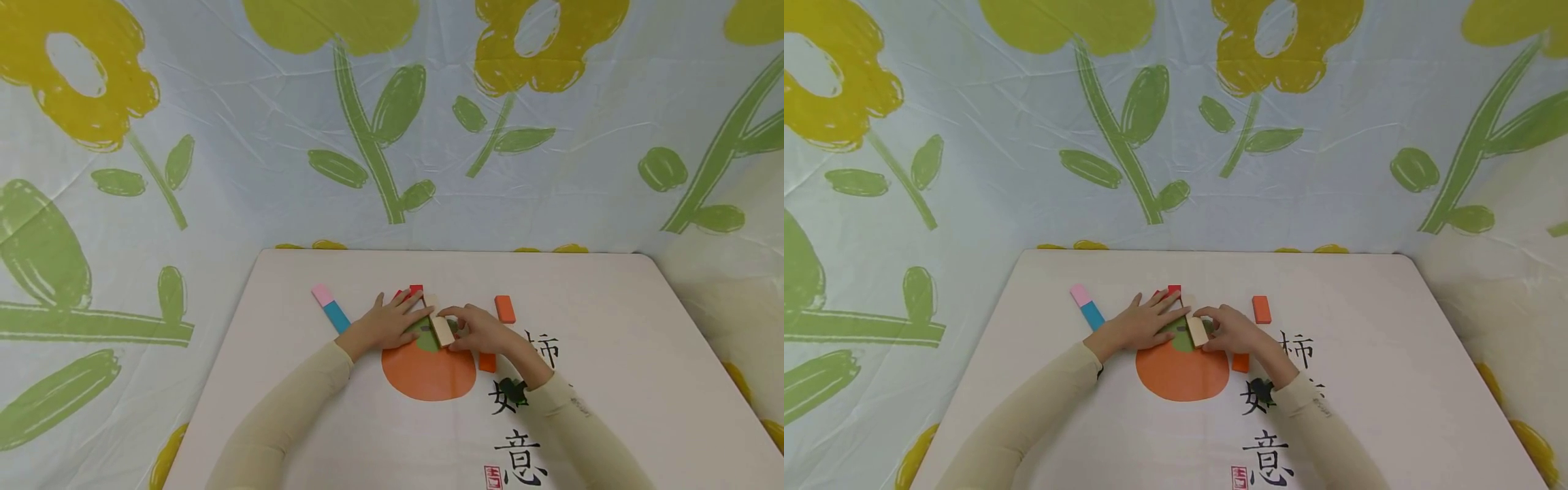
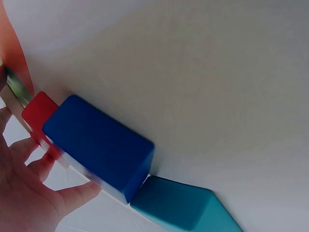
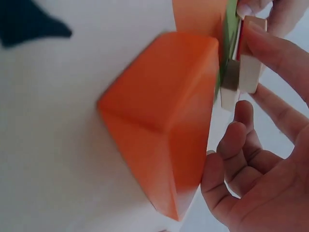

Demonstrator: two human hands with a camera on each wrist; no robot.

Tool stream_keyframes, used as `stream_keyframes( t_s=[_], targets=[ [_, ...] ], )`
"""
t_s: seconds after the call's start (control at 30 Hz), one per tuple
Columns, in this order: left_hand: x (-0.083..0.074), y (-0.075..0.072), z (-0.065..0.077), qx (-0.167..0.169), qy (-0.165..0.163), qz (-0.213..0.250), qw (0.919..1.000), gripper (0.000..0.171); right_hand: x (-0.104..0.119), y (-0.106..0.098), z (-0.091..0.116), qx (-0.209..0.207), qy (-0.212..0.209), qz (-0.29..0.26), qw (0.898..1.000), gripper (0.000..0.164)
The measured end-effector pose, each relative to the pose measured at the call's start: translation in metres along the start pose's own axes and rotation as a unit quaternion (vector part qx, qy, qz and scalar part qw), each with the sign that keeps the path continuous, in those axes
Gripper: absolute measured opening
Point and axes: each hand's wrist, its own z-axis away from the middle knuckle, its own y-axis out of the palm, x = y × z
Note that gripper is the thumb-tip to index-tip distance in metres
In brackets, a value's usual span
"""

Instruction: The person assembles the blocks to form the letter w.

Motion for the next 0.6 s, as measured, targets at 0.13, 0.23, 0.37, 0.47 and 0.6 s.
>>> stream_keyframes(
  t_s=[0.13,0.23,0.37,0.47,0.6],
  targets=[
    [-0.0002,0.0007,-0.0005,0.001,0.0,-0.001,1.0,0.065,0.002,0.0035,-0.0015,0.0,0.002,0.013,1.0,0.061],
    [-0.0011,0.0001,-0.0006,0.002,0.001,-0.003,1.0,0.065,0.0043,0.0054,-0.0014,0.0,0.006,0.02,1.0,0.062],
    [-0.0019,-0.0009,-0.0002,0.0,0.001,-0.003,1.0,0.065,0.005,0.008,-0.0009,-0.007,0.015,0.03,0.999,0.063],
    [-0.0015,-0.0003,-0.0002,0.0,-0.001,-0.003,1.0,0.065,0.003,0.0096,-0.0011,-0.013,0.018,0.034,0.999,0.062],
    [-0.0012,0.0002,-0.0002,0.002,-0.003,-0.005,1.0,0.065,0.0009,0.0105,-0.0014,-0.017,0.02,0.033,0.999,0.062]
  ],
)
